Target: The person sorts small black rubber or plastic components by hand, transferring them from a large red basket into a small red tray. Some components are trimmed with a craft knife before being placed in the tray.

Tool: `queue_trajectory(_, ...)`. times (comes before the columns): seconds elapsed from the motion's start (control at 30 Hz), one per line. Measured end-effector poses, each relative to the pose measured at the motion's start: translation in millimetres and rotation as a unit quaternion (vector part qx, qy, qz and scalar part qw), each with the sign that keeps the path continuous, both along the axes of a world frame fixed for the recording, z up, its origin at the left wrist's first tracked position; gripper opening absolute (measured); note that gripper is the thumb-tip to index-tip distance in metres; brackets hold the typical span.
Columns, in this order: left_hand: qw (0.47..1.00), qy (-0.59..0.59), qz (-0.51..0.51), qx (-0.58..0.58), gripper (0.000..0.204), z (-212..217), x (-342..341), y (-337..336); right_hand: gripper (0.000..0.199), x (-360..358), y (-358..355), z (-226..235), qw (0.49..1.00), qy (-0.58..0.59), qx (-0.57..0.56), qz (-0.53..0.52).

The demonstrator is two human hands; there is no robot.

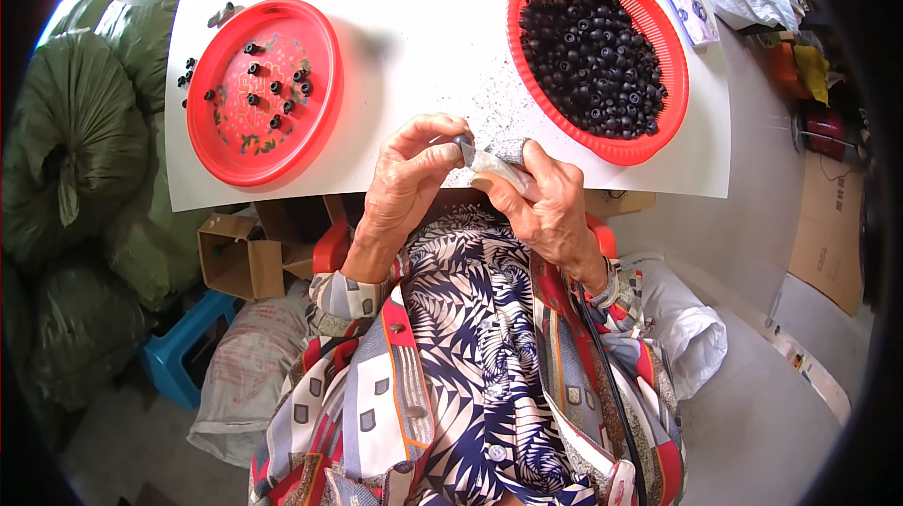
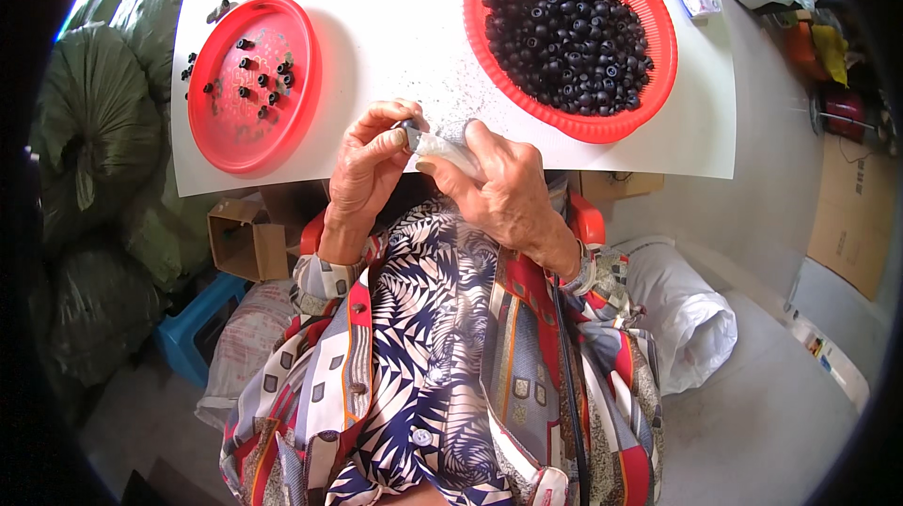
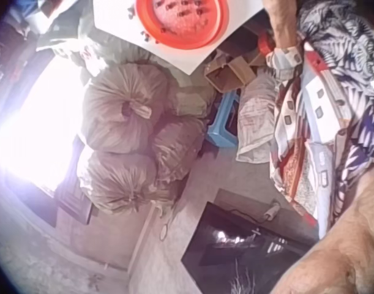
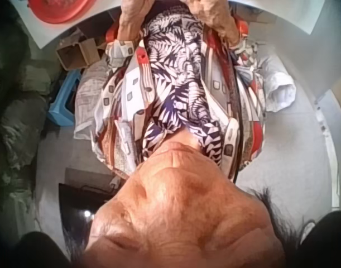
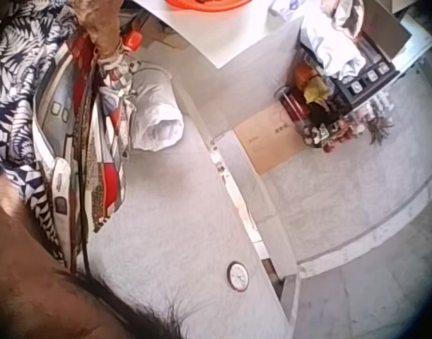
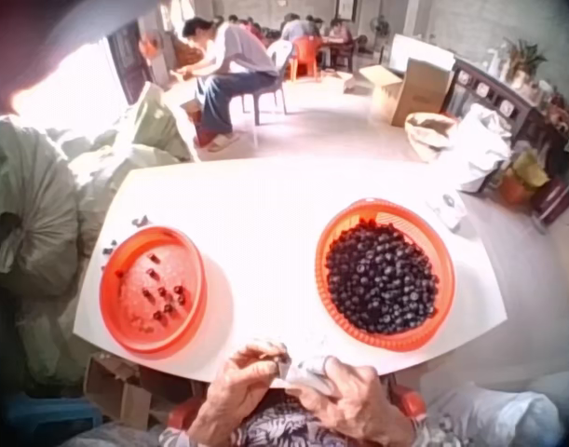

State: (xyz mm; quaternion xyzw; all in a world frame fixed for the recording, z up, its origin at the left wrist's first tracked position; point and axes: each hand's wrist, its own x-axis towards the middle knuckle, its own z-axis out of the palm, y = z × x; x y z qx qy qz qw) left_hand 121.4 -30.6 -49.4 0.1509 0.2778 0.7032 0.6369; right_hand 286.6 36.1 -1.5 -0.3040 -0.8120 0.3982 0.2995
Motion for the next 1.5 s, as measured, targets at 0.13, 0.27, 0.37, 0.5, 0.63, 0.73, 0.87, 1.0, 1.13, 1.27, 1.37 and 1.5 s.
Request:
queue_trajectory(0.13,1.000,0.008,0.007,0.002,0.020,0.2,-0.1,0.0,0.030,-1.5,1.4,7.4,1.000,-0.014,0.001,0.012)
queue_trajectory(0.27,1.000,0.011,0.001,0.009,0.020,-1.8,-1.4,0.9,0.030,-0.8,0.4,4.9,1.000,-0.005,-0.016,0.001)
queue_trajectory(0.37,0.999,0.030,-0.003,0.011,0.019,-3.3,-2.1,0.9,0.031,-0.9,1.2,5.4,1.000,-0.009,-0.015,0.005)
queue_trajectory(0.5,0.999,0.030,-0.003,0.017,0.019,-3.9,-3.0,0.7,0.031,-0.9,0.6,1.0,1.000,0.002,-0.027,0.000)
queue_trajectory(0.63,1.000,0.003,-0.008,0.018,0.020,-1.3,-3.3,2.3,0.033,-0.1,1.3,1.8,1.000,-0.013,-0.024,0.004)
queue_trajectory(0.73,1.000,0.002,-0.010,0.021,0.019,-0.7,-3.3,2.5,0.034,-0.9,0.3,-0.4,1.000,-0.010,-0.028,0.000)
queue_trajectory(0.87,1.000,0.005,-0.011,0.028,0.019,-1.7,-4.7,1.6,0.033,-3.1,-0.4,1.3,0.999,-0.007,-0.034,-0.002)
queue_trajectory(1.0,1.000,0.000,-0.008,0.012,0.017,-0.9,-5.4,0.4,0.034,-5.0,-0.7,2.2,0.999,-0.012,-0.033,0.003)
queue_trajectory(1.13,0.998,0.049,0.013,0.026,0.014,0.0,-6.1,1.2,0.028,-9.8,0.9,7.0,1.000,-0.015,0.001,0.003)
queue_trajectory(1.27,0.988,0.127,-0.006,0.084,0.012,21.3,-5.6,-11.7,0.027,-18.0,14.8,2.1,0.986,0.051,-0.140,-0.076)
queue_trajectory(1.37,0.997,0.053,0.057,0.024,0.013,14.1,-11.2,-14.4,0.031,-20.1,6.1,12.0,0.989,0.017,-0.147,-0.019)
queue_trajectory(1.5,0.998,-0.020,0.055,0.006,0.012,6.7,-10.9,-19.3,0.030,-22.1,3.3,2.1,0.976,0.028,-0.210,-0.045)
